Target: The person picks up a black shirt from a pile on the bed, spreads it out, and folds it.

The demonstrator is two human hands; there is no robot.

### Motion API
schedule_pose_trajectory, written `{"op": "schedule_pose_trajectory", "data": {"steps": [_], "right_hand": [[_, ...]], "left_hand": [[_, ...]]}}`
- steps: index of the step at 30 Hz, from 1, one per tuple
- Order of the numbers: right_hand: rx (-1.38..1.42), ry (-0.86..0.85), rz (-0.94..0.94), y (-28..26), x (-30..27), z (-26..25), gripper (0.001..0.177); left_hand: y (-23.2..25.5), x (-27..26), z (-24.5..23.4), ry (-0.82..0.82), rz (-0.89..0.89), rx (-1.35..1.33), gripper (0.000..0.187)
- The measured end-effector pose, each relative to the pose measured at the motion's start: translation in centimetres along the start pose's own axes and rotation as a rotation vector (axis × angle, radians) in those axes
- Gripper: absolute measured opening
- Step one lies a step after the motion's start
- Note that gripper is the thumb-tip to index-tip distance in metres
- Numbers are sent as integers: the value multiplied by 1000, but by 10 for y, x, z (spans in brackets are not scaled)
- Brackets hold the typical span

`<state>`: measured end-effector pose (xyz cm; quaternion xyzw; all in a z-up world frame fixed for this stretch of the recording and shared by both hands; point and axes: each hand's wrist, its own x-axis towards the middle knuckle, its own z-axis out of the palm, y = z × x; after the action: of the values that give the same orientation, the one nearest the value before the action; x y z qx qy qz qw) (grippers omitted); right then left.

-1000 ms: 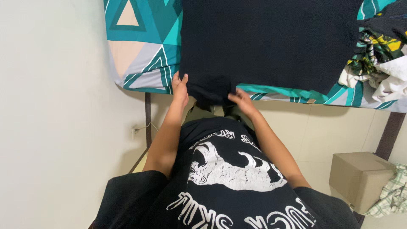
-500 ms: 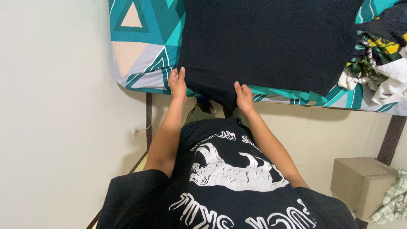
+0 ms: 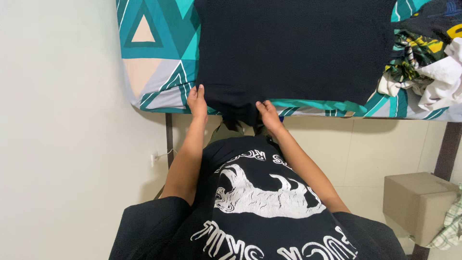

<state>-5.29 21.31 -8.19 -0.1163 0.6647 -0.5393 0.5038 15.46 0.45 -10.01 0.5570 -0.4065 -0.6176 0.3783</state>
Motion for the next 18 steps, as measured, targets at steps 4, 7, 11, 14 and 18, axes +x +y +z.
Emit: {"op": "schedule_pose_trajectory", "data": {"steps": [4,7,11,14,18], "right_hand": [[-196,-78,117,-14,-16,6,38],[-171,-234,83,-22,-26,13,27],[-105,-258,274,-29,-37,5,20],[-52,-268,348,-29,-38,-13,20],[-11,-246,365,-12,-31,-20,20]], "left_hand": [[4,-3,-11,-139,-171,74,60],[1,-23,-18,-210,-387,182,61],[-21,-30,-26,-264,-251,78,43],[-35,-29,-25,-273,-50,89,32],[-35,-39,-16,-227,-18,-85,26]]}}
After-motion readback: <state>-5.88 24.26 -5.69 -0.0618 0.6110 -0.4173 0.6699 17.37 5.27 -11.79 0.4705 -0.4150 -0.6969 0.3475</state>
